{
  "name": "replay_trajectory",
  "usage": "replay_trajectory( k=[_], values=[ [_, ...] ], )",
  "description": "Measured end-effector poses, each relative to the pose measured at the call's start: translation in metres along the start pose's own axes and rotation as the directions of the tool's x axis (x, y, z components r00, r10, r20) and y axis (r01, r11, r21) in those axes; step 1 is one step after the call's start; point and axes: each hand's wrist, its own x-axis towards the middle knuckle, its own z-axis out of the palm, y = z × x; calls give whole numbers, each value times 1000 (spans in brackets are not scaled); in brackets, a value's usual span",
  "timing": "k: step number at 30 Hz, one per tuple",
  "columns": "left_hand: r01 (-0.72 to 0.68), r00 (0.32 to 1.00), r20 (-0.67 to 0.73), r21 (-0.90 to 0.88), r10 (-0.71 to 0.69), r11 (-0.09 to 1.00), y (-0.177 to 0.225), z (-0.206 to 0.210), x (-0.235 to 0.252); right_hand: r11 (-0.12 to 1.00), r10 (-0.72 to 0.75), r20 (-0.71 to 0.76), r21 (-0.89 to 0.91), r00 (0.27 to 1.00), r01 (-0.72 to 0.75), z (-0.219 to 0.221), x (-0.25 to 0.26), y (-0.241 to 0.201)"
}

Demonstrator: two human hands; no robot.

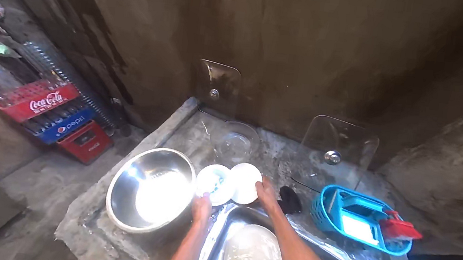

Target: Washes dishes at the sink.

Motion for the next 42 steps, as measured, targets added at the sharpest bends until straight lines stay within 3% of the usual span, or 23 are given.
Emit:
replay_trajectory(
  k=[9,22,28,31,34,36,39,42],
  values=[
    [-130,988,-61,121,138,984,-4,-4,-2,997,61,76,43,995,-64,2,9,4],
    [-235,964,-109,89,244,968,-9,-14,-1,997,77,211,-39,975,-70,17,22,-20],
    [-296,950,-85,51,300,954,-16,-13,-5,987,105,318,84,942,-138,47,10,-29],
    [-255,963,-67,74,260,964,-12,-15,-5,985,134,290,64,948,-159,52,6,-30],
    [-223,973,-30,156,230,962,0,-19,-1,985,-17,234,-165,972,57,50,13,-25],
    [-211,977,7,208,214,955,6,-20,1,975,-102,217,-172,971,141,51,17,-15],
    [-210,978,47,263,205,942,12,-16,6,993,-103,220,-35,970,113,47,8,-15],
    [-230,973,85,335,214,914,15,-12,13,1000,7,152,11,988,-9,42,6,-17]
  ],
)
